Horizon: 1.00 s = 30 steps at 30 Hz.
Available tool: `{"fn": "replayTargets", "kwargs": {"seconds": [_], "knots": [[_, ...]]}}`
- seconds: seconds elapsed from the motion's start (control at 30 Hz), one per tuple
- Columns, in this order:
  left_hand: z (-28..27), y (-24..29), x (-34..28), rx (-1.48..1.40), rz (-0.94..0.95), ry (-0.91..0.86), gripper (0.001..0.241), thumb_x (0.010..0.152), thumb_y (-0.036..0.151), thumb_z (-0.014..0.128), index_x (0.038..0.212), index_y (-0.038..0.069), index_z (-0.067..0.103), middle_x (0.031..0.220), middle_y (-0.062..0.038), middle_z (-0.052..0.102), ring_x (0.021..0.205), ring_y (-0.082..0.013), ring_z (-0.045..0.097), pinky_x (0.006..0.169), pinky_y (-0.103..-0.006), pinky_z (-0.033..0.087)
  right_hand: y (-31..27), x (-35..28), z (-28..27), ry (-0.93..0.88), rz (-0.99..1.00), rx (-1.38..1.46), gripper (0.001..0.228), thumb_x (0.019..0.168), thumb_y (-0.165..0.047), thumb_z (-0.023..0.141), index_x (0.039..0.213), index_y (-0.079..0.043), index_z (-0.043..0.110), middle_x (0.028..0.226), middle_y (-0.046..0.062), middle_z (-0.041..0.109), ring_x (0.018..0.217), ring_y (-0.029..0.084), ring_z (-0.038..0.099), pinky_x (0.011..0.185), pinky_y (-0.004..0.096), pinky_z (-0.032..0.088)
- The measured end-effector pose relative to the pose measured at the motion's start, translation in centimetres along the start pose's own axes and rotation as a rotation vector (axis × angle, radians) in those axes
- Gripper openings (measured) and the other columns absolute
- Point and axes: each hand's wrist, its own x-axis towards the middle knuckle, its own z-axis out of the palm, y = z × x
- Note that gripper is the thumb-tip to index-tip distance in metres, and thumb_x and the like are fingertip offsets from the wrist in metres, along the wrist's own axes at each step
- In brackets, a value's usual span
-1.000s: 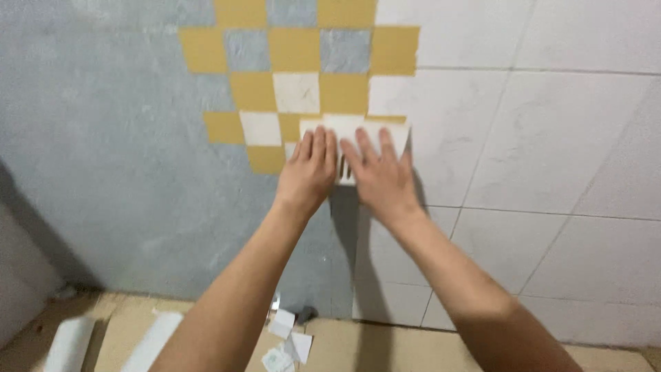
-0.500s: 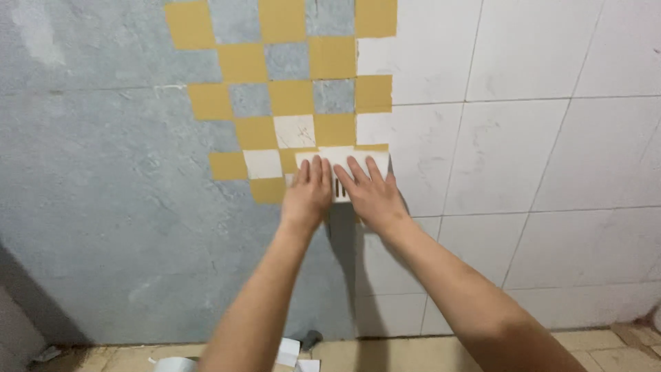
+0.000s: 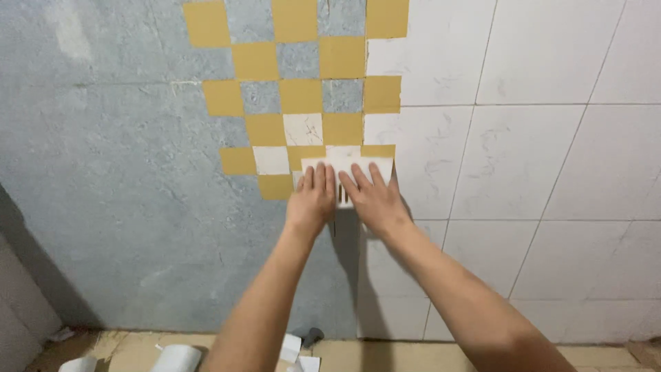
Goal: Applying small square decorative stickers to a wall in a checkerboard pattern and smoothing them with a squeegee
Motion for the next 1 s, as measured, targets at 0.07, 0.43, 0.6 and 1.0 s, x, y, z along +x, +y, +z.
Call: {"fn": "replayTargets", "kwargs": {"seconds": [0.07, 0.43, 0.6, 1.0], "knots": [[1.1, 0.4, -1.4, 0.042, -0.001, 0.09, 0.046, 0.093, 0.01, 0.049, 0.136, -0.001, 0.061, 0.129, -0.024, 0.067, 0.115, -0.0406, 0.069, 0.091, -0.0467, 0.059, -0.5, -0.6, 1.5, 0.048, -0.016, -0.039, 0.048, 0.1, -0.011, 0.051, 0.147, -0.02, 0.053, 0.144, 0.015, 0.062, 0.132, 0.043, 0.057, 0.08, 0.063, 0.059], [-0.5, -0.6, 1.8, 0.015, -0.032, 0.041, 0.047, 0.097, 0.009, 0.047, 0.14, -0.003, 0.058, 0.133, -0.026, 0.066, 0.119, -0.0425, 0.067, 0.094, -0.0495, 0.059, 1.0, 1.1, 2.9, 0.351, -0.009, -0.197, 0.042, 0.098, -0.017, 0.054, 0.139, -0.026, 0.06, 0.134, 0.009, 0.068, 0.122, 0.037, 0.065, 0.074, 0.054, 0.059], [0.9, 0.3, -1.4, 0.076, 0.018, 0.081, 0.045, 0.094, 0.009, 0.048, 0.136, -0.001, 0.06, 0.128, -0.024, 0.067, 0.115, -0.0402, 0.069, 0.091, -0.0457, 0.059, -0.6, -0.9, 4.8, 0.305, -0.018, -0.175, 0.043, 0.098, -0.017, 0.052, 0.139, -0.026, 0.06, 0.135, 0.01, 0.067, 0.123, 0.038, 0.063, 0.073, 0.054, 0.058], [-0.1, 0.7, 1.2, 0.045, -0.011, 0.101, 0.046, 0.091, 0.006, 0.055, 0.136, -0.002, 0.061, 0.13, -0.025, 0.067, 0.114, -0.0414, 0.07, 0.092, -0.0478, 0.059, 1.2, 0.3, 1.3, 0.146, -0.015, -0.129, 0.053, 0.095, -0.012, 0.059, 0.146, -0.023, 0.053, 0.142, 0.013, 0.064, 0.129, 0.04, 0.06, 0.081, 0.06, 0.058]]}}
